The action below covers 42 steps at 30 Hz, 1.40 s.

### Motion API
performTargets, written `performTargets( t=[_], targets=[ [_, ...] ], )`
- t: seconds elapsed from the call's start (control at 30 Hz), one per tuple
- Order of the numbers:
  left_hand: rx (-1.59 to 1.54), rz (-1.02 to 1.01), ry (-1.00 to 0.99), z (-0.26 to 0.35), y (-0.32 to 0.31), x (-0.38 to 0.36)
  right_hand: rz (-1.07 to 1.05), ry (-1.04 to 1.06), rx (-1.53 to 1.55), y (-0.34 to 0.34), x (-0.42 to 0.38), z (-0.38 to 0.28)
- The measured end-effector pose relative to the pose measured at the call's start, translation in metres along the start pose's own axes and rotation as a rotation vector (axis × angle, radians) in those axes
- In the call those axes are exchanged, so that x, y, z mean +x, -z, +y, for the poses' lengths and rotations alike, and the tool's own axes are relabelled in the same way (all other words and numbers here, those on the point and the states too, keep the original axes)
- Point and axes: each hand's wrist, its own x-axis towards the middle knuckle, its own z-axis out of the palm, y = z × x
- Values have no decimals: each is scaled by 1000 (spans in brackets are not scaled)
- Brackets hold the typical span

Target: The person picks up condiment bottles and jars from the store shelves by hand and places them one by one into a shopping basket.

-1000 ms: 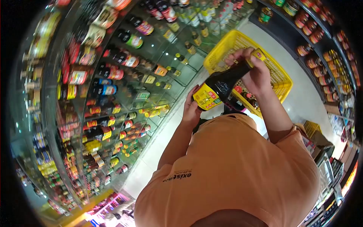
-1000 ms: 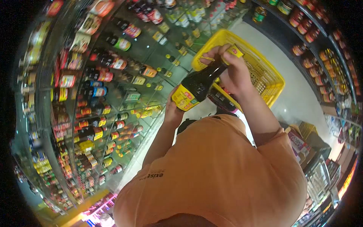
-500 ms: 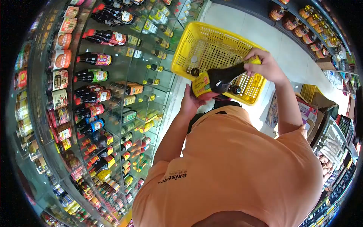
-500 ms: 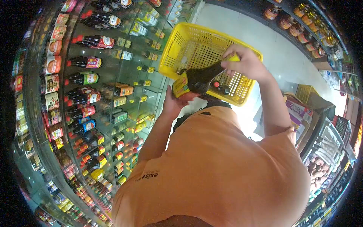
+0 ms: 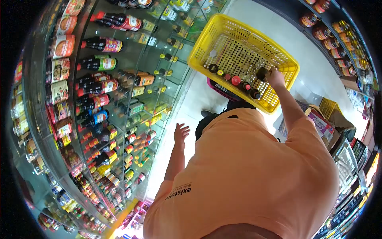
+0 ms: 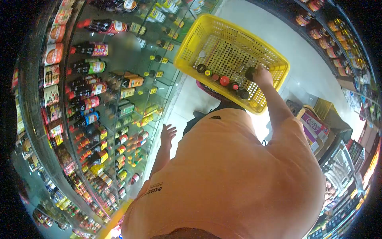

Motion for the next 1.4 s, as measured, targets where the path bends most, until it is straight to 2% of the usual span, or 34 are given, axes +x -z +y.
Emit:
performTargets(
  t=[0.1,0.17,0.27,0.4,0.5,0.63,0.7,0.73,0.77,0.8,0.87,0.93,1.0,1.03,1.07,1.1,1.13,1.2,1.23,1.27,1.33,1.37,1.4],
  targets=[
    [-1,136,91,-75,44,1,-60,-32,-25,-48,14,29],
    [20,236,260,-125,70,-3,-123,-77,-73,-70,18,38],
    [130,191,305,-159,78,-38,-102,-128,-104,-71,10,19],
    [209,198,310,-155,61,-66,-186,-123,-119,-69,3,17],
    [220,176,205,-159,59,-61,-191,-137,-112,-79,0,16],
    [15,134,134,-177,64,-29,-246,-179,-171,-92,-3,9],
    [-19,157,70,-165,64,-24,-214,-35,-264,-109,2,33],
    [1,188,77,-129,53,-40,-197,2,-220,-93,-10,19],
    [-32,179,45,-119,54,-45,-190,22,-220,-118,6,53],
    [-61,171,9,-118,59,-45,-198,-47,-276,-108,2,35],
    [-20,196,-8,-123,70,-39,-253,-56,-315,-94,-8,10],
    [62,230,-64,-116,76,-55,-381,-6,-268,-105,12,37],
    [114,201,-52,-150,97,-41,-309,-4,-238,-147,50,92],
    [23,231,-57,-183,107,-25,-298,3,-234,-149,56,97],
    [-65,222,11,-185,116,-29,-264,49,-189,-153,64,102],
    [-46,247,52,-177,126,-42,-224,111,-131,-160,75,114],
    [-29,267,97,-169,135,-57,-110,341,66,-177,97,146],
    [-113,299,103,-192,163,-56,-144,-90,-300,-146,74,82],
    [-174,321,120,-205,180,-51,-210,-271,-333,-100,20,-22],
    [-191,323,105,-216,198,-46,-196,-254,-331,-91,-3,-56],
    [-326,454,99,-235,235,-34,53,70,-344,-84,-37,-107],
    [-312,512,71,-236,257,-26,116,106,-254,-72,-81,-165],
    [-294,568,44,-233,281,-18,130,108,-251,-78,-100,-190]
  ],
)
